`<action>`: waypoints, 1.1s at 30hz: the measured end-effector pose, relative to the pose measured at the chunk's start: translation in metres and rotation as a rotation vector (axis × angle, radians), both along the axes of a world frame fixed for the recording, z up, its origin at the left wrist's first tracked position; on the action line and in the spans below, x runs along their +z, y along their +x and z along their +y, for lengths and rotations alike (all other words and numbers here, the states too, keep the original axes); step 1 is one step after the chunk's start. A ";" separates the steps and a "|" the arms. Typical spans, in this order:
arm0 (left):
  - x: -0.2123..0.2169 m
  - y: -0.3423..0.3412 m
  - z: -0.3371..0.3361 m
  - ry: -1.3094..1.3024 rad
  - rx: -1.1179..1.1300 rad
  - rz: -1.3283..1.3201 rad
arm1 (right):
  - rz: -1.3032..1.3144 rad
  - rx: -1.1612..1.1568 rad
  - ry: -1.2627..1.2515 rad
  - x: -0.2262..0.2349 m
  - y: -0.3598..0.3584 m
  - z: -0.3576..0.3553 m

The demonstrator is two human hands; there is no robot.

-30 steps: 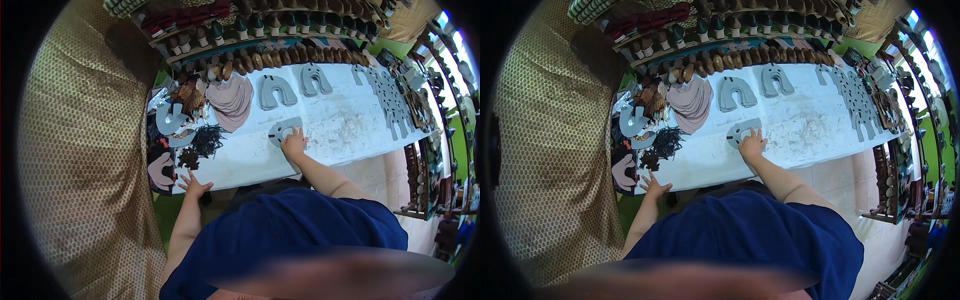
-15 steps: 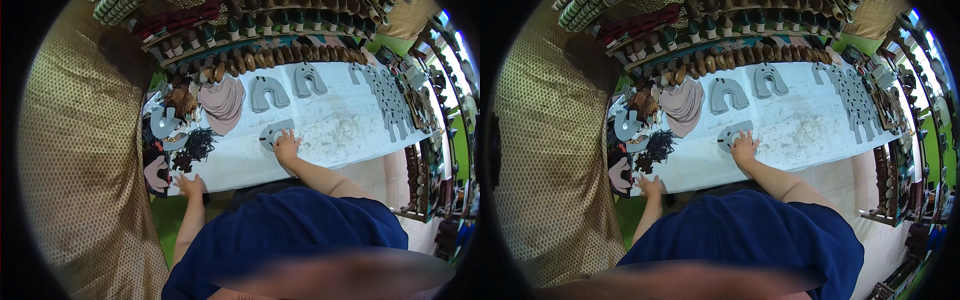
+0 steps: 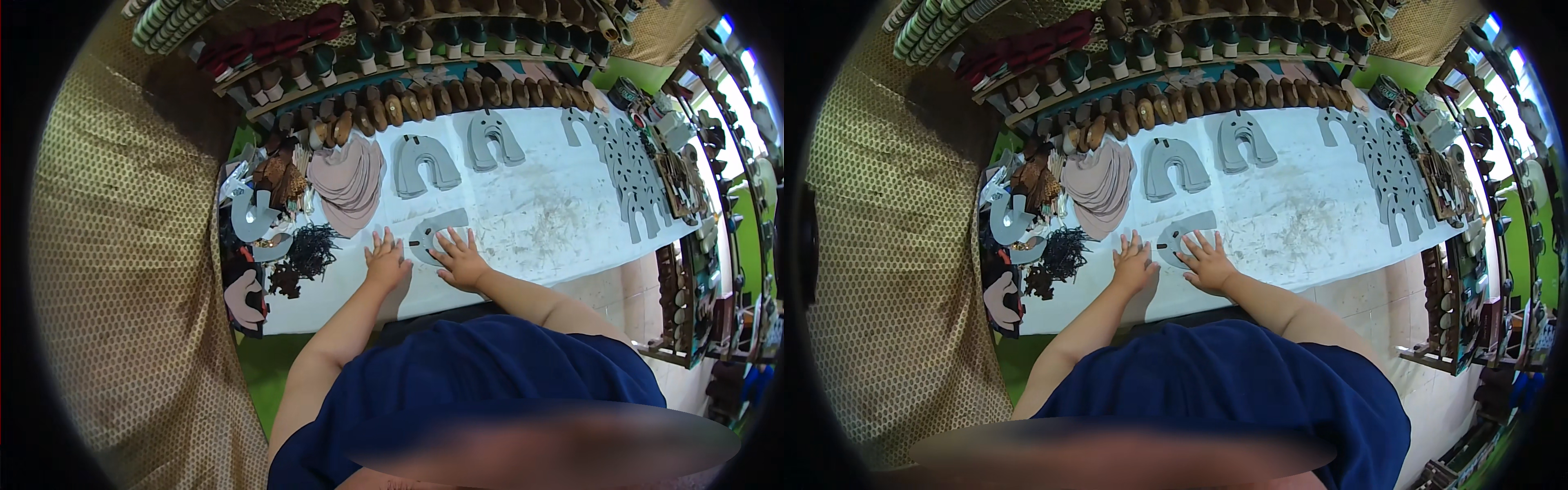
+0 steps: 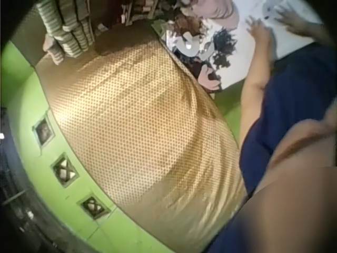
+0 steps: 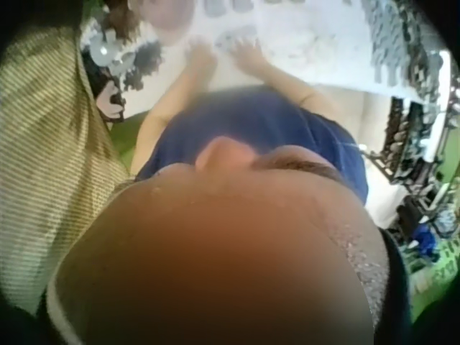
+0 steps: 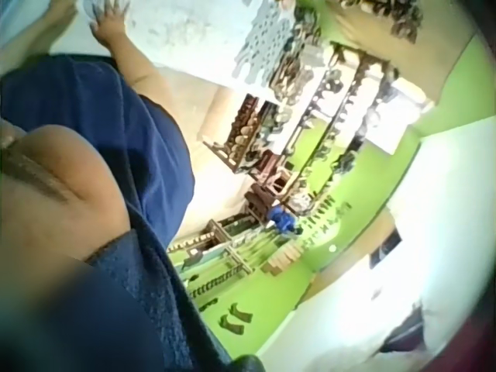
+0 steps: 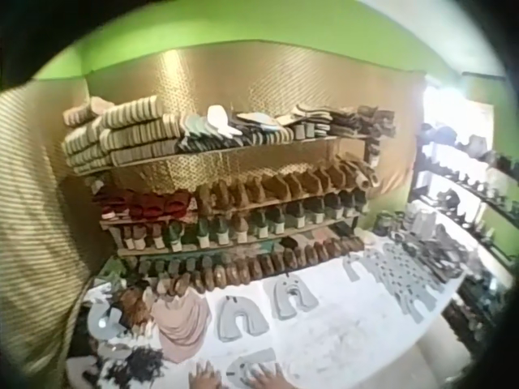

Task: The person matches and arranges shoe components on a workbench.

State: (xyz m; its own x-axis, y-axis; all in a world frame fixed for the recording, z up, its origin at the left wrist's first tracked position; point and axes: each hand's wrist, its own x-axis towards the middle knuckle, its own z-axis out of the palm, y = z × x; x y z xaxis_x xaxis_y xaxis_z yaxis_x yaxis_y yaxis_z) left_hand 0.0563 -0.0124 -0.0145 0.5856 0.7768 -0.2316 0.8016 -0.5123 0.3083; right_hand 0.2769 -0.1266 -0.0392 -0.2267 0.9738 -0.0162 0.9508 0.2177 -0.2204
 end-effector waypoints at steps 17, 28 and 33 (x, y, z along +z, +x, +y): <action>-0.019 0.040 0.004 -0.103 0.245 -0.164 | 0.099 0.017 -0.131 0.015 0.006 0.006; -0.011 0.049 0.011 -0.084 0.139 -0.027 | 0.148 0.023 -0.076 0.011 0.008 0.009; -0.012 0.050 0.008 -0.076 0.124 -0.092 | 0.110 0.008 -0.033 0.013 0.006 0.012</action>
State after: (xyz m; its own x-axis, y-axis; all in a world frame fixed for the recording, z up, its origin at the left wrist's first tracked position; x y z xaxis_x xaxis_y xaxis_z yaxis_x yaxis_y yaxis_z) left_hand 0.1061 -0.0039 -0.0264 0.5075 0.8268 -0.2425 0.8238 -0.3831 0.4178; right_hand 0.2832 -0.1142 -0.0265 -0.2368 0.9713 -0.0229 0.9188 0.2162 -0.3301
